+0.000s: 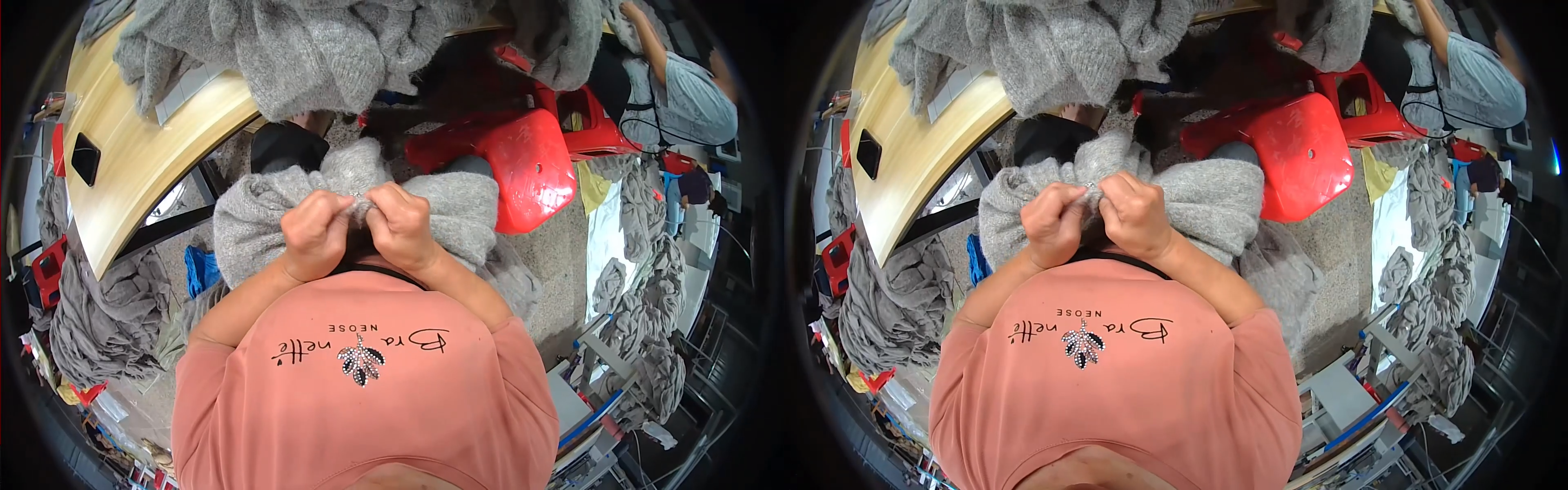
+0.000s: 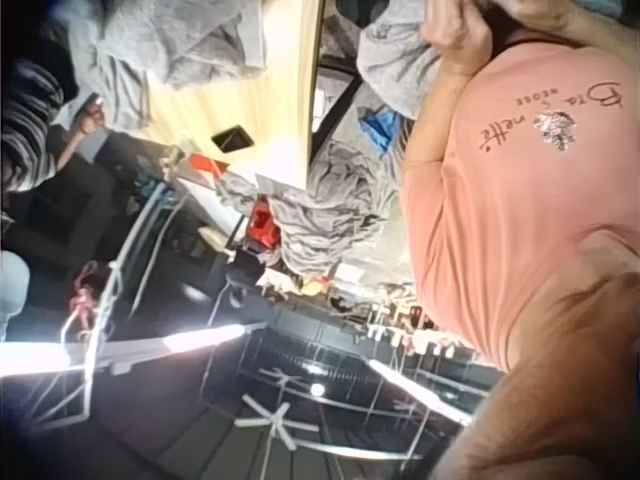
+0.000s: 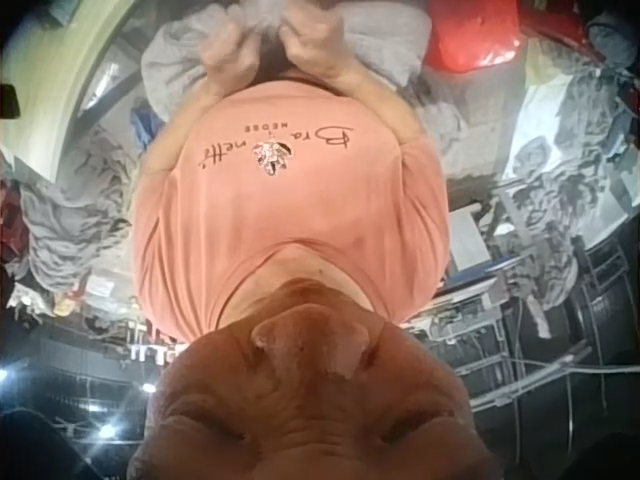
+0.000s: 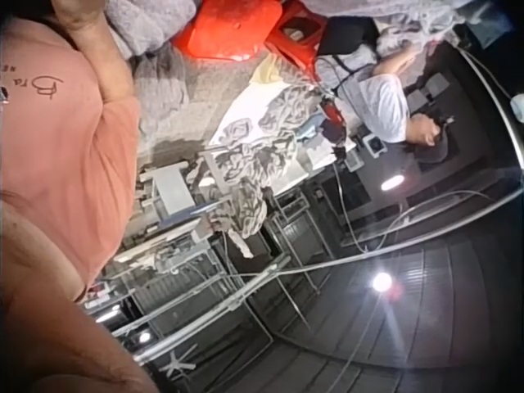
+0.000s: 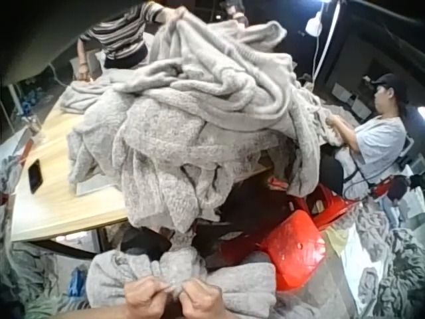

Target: Inspecting and sorting grey fabric garments at a factory workstation.

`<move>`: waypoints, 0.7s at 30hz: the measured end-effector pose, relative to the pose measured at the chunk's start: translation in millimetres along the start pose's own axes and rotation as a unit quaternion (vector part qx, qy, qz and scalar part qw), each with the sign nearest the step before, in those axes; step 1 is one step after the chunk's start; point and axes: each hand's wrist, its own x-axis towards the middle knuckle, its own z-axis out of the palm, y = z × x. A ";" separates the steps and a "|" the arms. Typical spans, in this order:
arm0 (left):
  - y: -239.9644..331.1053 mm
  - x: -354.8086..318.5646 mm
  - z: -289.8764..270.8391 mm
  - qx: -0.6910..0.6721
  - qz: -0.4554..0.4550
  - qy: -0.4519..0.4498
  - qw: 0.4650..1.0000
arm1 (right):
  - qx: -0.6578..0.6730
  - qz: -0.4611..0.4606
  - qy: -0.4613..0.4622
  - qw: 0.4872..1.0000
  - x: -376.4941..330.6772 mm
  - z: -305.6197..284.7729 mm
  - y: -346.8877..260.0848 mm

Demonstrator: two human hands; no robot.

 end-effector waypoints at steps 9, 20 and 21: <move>8.9 -1.8 -4.1 -0.188 -0.267 0.018 0.945 | -0.152 -0.207 -0.030 0.966 3.3 -7.3 5.5; 8.5 -2.5 -0.3 -0.240 -0.316 0.014 0.918 | -0.181 -0.194 -0.015 0.964 -0.6 -5.2 5.0; 8.0 -2.6 0.0 -0.241 -0.315 0.013 0.918 | -0.153 -0.170 -0.007 0.973 0.2 -5.6 4.7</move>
